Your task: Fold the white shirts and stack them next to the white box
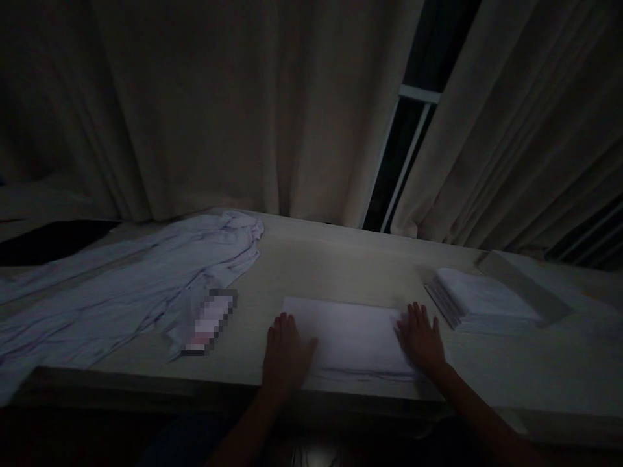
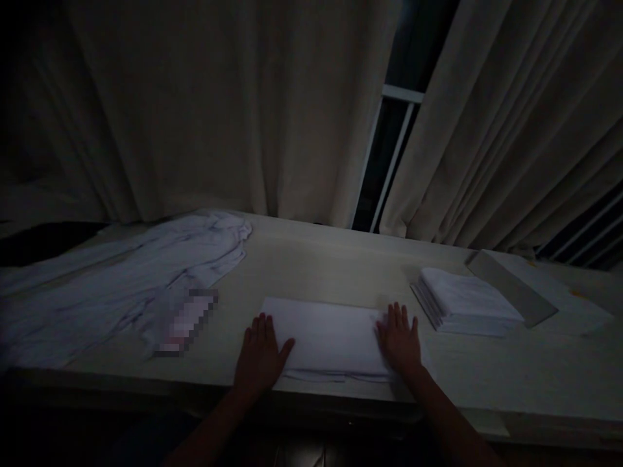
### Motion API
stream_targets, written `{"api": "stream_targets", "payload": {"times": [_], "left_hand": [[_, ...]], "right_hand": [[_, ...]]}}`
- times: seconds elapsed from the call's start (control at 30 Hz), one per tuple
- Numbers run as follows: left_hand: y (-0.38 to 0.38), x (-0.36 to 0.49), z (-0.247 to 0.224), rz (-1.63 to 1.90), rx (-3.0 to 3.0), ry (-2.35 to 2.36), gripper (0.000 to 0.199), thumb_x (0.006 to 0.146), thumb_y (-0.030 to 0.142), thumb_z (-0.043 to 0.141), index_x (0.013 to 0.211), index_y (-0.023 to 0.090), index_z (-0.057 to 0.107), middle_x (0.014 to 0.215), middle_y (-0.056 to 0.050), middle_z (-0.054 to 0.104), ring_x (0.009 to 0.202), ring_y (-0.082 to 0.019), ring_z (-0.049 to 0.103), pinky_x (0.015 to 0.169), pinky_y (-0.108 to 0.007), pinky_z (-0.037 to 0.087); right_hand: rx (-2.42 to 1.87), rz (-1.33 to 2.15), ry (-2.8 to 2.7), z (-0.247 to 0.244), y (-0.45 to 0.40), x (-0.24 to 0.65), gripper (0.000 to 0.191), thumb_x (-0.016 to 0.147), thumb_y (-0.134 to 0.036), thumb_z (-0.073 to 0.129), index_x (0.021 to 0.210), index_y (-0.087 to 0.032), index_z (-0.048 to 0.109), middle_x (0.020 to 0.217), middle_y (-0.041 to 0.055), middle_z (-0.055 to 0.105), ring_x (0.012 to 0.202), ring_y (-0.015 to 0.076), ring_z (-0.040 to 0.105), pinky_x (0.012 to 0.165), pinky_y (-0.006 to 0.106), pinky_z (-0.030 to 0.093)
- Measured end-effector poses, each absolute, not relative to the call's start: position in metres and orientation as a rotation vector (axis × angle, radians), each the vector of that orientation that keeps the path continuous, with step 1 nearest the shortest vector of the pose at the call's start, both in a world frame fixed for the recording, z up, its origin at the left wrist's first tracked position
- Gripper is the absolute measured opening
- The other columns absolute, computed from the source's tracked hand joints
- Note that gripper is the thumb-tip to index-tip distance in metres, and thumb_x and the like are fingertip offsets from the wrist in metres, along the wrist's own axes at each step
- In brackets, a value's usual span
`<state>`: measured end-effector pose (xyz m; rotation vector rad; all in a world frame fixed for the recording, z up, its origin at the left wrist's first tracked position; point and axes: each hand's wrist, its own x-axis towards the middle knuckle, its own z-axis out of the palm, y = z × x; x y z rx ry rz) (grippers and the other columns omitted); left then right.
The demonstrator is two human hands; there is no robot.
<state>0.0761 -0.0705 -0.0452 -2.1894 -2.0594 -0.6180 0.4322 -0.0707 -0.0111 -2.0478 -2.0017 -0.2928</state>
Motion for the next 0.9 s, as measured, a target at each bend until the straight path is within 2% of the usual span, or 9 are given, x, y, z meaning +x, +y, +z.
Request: {"api": "stream_targets", "payload": {"times": [0.17, 0.27, 0.37, 0.43, 0.53, 0.7, 0.9], "left_hand": [[-0.081, 0.068, -0.046, -0.688, -2.207, -2.057, 0.080, 0.087, 0.052, 0.036, 0.142, -0.006, 0.029, 0.152, -0.027, 0.024, 0.144, -0.036, 0.015, 0.117, -0.050, 0.011], [-0.103, 0.058, -0.055, -0.657, -2.238, -2.042, 0.066, 0.086, 0.034, 0.039, 0.144, 0.003, 0.031, 0.154, -0.020, 0.026, 0.145, -0.033, 0.015, 0.117, -0.049, 0.012], [-0.119, 0.053, -0.057, -0.655, -2.247, -2.017, 0.067, 0.084, 0.027, 0.043, 0.147, 0.012, 0.029, 0.153, -0.015, 0.030, 0.145, -0.031, 0.018, 0.117, -0.050, 0.014], [-0.123, 0.054, -0.055, -0.677, -2.231, -2.001, 0.070, 0.083, 0.029, 0.045, 0.148, 0.012, 0.026, 0.154, -0.016, 0.029, 0.144, -0.032, 0.018, 0.117, -0.050, 0.016], [-0.121, 0.056, -0.053, -0.740, -2.197, -2.009, 0.079, 0.083, 0.038, 0.048, 0.148, 0.005, 0.019, 0.154, -0.021, 0.024, 0.144, -0.034, 0.018, 0.116, -0.051, 0.018], [-0.119, 0.057, -0.062, -0.831, -2.173, -2.096, 0.090, 0.082, 0.053, 0.047, 0.149, 0.003, 0.013, 0.155, -0.021, 0.021, 0.145, -0.032, 0.014, 0.116, -0.051, 0.018], [-0.119, 0.058, -0.062, -0.847, -2.182, -2.098, 0.089, 0.083, 0.056, 0.043, 0.149, 0.003, 0.015, 0.155, -0.020, 0.021, 0.146, -0.032, 0.012, 0.117, -0.052, 0.016]], "right_hand": [[-1.472, -0.016, -2.561, 0.017, -0.063, 0.268, 0.059, 0.099, -0.049, 0.024, 0.148, -0.017, 0.031, 0.155, 0.0080, 0.024, 0.145, 0.0255, 0.011, 0.117, 0.051, 0.010], [-1.285, 0.091, -2.680, 0.007, -0.065, 0.190, 0.055, 0.100, -0.046, 0.024, 0.146, -0.019, 0.035, 0.154, 0.0065, 0.027, 0.145, 0.0251, 0.011, 0.117, 0.051, 0.011], [-1.312, 0.107, -2.704, -0.008, -0.062, 0.153, 0.054, 0.100, -0.047, 0.023, 0.144, -0.020, 0.039, 0.153, 0.0072, 0.030, 0.144, 0.0258, 0.014, 0.116, 0.052, 0.011], [-1.343, 0.114, -2.710, -0.012, -0.053, 0.144, 0.055, 0.100, -0.046, 0.021, 0.144, -0.017, 0.038, 0.153, 0.0094, 0.030, 0.144, 0.0259, 0.016, 0.116, 0.052, 0.011], [-1.394, 0.148, -2.713, -0.009, -0.026, 0.136, 0.060, 0.100, -0.048, 0.020, 0.145, -0.011, 0.035, 0.153, 0.0133, 0.028, 0.144, 0.0271, 0.016, 0.115, 0.052, 0.011], [-1.502, 0.203, -2.687, -0.008, 0.016, 0.121, 0.064, 0.098, -0.053, 0.020, 0.147, -0.012, 0.031, 0.154, 0.0135, 0.026, 0.144, 0.0275, 0.014, 0.114, 0.053, 0.012], [-1.483, 0.219, -2.651, -0.010, 0.026, 0.119, 0.065, 0.100, -0.052, 0.013, 0.149, -0.012, 0.024, 0.156, 0.0114, 0.021, 0.145, 0.0260, 0.009, 0.115, 0.052, 0.010]]}}
